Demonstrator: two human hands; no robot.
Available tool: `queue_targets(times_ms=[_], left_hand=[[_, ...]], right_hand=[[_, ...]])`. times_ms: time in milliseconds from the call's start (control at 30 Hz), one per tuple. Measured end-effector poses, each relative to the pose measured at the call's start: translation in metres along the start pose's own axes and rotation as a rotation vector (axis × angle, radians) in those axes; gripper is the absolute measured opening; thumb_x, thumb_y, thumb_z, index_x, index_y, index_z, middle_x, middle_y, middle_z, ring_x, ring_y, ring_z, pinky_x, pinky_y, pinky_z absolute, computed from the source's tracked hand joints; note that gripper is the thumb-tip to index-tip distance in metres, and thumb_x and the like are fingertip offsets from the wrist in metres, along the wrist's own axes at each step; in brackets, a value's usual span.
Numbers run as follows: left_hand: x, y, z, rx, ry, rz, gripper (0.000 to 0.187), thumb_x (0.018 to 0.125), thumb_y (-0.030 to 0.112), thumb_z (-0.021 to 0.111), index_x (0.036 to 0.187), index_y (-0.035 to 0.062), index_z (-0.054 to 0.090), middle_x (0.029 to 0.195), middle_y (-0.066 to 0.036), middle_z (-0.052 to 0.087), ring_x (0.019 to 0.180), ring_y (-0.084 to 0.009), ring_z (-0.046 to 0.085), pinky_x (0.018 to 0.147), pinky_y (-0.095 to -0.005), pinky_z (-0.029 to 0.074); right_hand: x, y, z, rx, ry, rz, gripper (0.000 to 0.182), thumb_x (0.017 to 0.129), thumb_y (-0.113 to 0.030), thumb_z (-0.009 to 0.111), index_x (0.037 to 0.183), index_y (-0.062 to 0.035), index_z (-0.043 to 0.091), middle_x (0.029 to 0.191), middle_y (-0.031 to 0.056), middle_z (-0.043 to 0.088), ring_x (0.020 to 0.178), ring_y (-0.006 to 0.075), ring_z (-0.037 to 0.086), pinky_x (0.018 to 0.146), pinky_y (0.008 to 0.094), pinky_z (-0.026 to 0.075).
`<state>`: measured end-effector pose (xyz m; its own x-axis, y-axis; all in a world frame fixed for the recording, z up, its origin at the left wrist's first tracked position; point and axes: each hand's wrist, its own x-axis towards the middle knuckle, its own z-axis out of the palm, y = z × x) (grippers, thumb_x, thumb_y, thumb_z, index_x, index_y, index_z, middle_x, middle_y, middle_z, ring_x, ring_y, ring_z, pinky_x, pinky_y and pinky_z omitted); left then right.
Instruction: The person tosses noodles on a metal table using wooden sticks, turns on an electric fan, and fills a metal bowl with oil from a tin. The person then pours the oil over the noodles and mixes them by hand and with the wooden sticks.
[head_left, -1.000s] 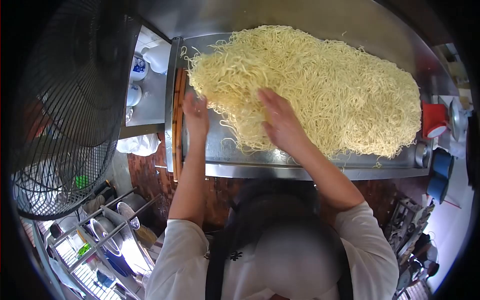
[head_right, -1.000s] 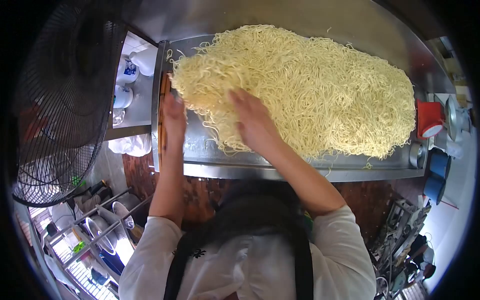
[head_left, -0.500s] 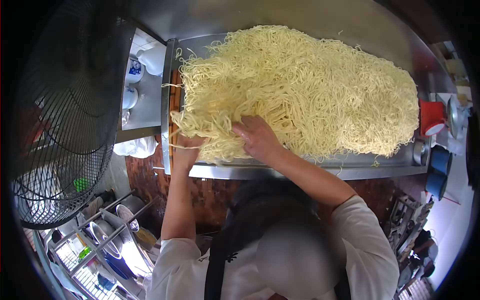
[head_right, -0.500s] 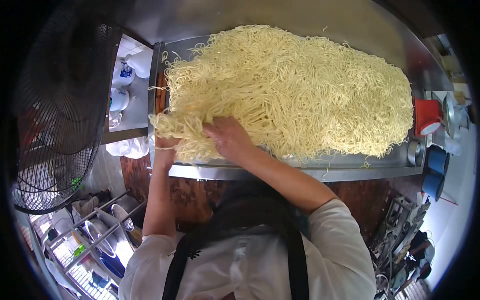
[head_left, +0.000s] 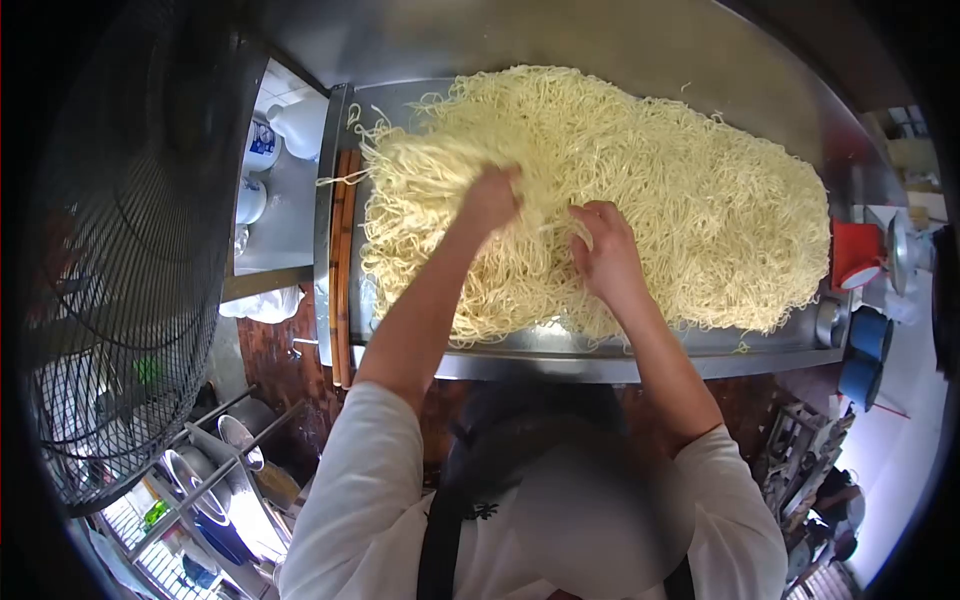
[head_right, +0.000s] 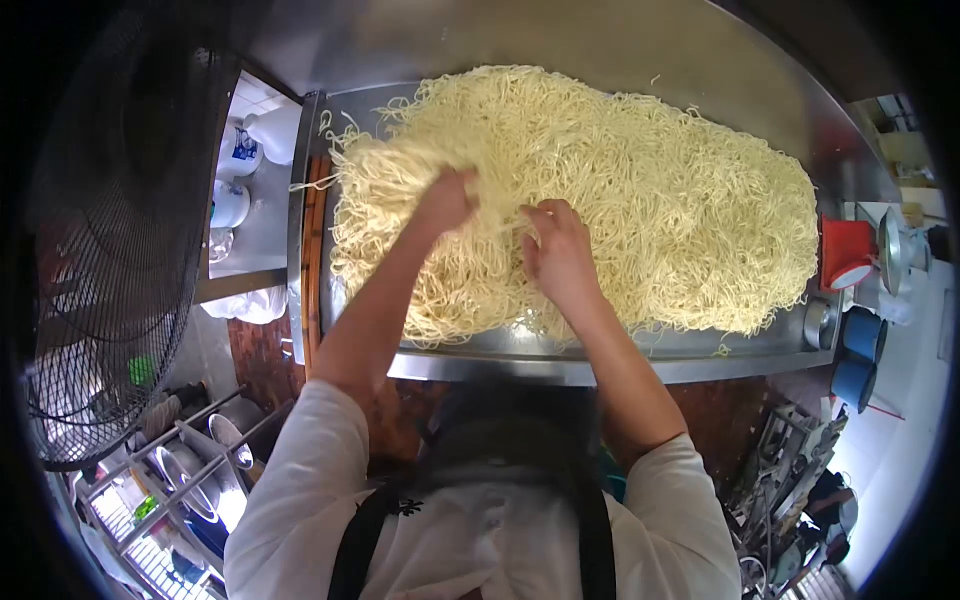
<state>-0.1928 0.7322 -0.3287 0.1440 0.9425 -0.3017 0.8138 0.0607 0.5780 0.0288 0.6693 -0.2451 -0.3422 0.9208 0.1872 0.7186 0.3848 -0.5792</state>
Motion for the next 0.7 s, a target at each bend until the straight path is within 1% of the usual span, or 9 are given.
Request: queue_targets(times_ms=[100,167,267,300,367,467,533,633,700], left_hand=[[-0.048,0.006,-0.016,-0.006,-0.182,0.189,0.060,0.083,0.032,0.075,0.136,0.0101,0.057,0.133,-0.020,0.058,0.123,-0.0345,0.056,0.103,-0.0431,0.046],[-0.050,0.017,-0.093,-0.303,-0.550,-0.053,0.061,0.084,0.038,0.076,0.136,0.0117,0.058,0.139,-0.016,0.056,0.125,-0.0300,0.055,0.104,-0.0413,0.045],[0.024,-0.053,-0.132,-0.218,0.050,-0.174,0.031,0.088,0.033,0.072,0.107,0.0084,0.073,0.096,-0.009,0.075,0.076,-0.0254,0.071,0.075,-0.0372,0.058],[0.049,-0.081,-0.133,-0.035,0.240,0.065,0.038,0.086,0.030,0.073,0.115,0.0070,0.069,0.098,-0.015,0.073,0.079,-0.0261,0.071,0.077,-0.0365,0.058],[0.064,-0.081,-0.105,-0.085,0.082,-0.042,0.045,0.082,0.028,0.075,0.121,0.0070,0.066,0.098,-0.018,0.072,0.079,-0.0273,0.070,0.078,-0.0378,0.058],[0.060,-0.048,-0.083,-0.169,-0.273,-0.285,0.056,0.077,0.025,0.076,0.127,0.0073,0.060,0.098,-0.021,0.069,0.083,-0.0298,0.069,0.082,-0.0387,0.058],[0.050,-0.038,-0.075,-0.041,-0.403,-0.162,0.052,0.075,0.019,0.074,0.124,0.0064,0.061,0.101,-0.021,0.069,0.088,-0.0283,0.069,0.081,-0.0371,0.057],[-0.004,-0.022,-0.093,-0.203,-0.123,0.081,0.043,0.077,0.010,0.071,0.118,0.0054,0.062,0.097,-0.019,0.068,0.088,-0.0265,0.068,0.078,-0.0344,0.055],[-0.026,-0.017,-0.111,-0.280,0.355,0.127,0.037,0.076,0.001,0.066,0.113,0.0033,0.062,0.094,-0.017,0.068,0.084,-0.0260,0.067,0.075,-0.0353,0.053]], right_hand=[[0.014,0.013,0.000,0.037,-0.031,0.027,0.038,0.079,-0.006,0.072,0.116,-0.0058,0.066,0.114,0.0175,0.059,0.108,0.0354,0.057,0.091,0.0449,0.048],[0.033,0.021,0.004,0.006,-0.049,-0.002,0.042,0.079,-0.005,0.072,0.120,-0.0068,0.065,0.117,0.0175,0.059,0.110,0.0353,0.056,0.094,0.0453,0.046],[0.101,0.019,0.030,-0.182,0.007,-0.111,0.051,0.081,-0.004,0.068,0.130,-0.0104,0.060,0.125,0.0173,0.058,0.115,0.0355,0.055,0.099,0.0474,0.043],[0.127,0.019,0.047,-0.300,0.054,-0.142,0.053,0.082,-0.005,0.066,0.134,-0.0123,0.058,0.128,0.0172,0.057,0.118,0.0354,0.053,0.101,0.0490,0.042],[0.170,0.030,0.086,-0.497,0.099,-0.192,0.057,0.085,-0.006,0.062,0.140,-0.0152,0.053,0.134,0.0182,0.054,0.126,0.0371,0.048,0.103,0.0510,0.040],[0.200,0.047,0.119,-0.515,-0.298,-0.077,0.051,0.085,-0.009,0.061,0.136,-0.0161,0.058,0.129,0.0168,0.059,0.120,0.0345,0.055,0.104,0.0508,0.039],[0.199,0.053,0.118,-0.460,-0.499,-0.169,0.049,0.083,-0.007,0.063,0.131,-0.0166,0.061,0.122,0.0145,0.064,0.111,0.0323,0.060,0.103,0.0489,0.040],[0.196,0.049,0.082,-0.303,-0.580,-0.227,0.039,0.080,-0.011,0.066,0.119,-0.0155,0.066,0.100,0.0129,0.069,0.096,0.0299,0.065,0.096,0.0455,0.044],[0.188,0.013,0.032,-0.153,-0.503,-0.206,0.036,0.078,-0.011,0.068,0.114,-0.0145,0.067,0.091,0.0129,0.069,0.091,0.0290,0.066,0.093,0.0440,0.045]])
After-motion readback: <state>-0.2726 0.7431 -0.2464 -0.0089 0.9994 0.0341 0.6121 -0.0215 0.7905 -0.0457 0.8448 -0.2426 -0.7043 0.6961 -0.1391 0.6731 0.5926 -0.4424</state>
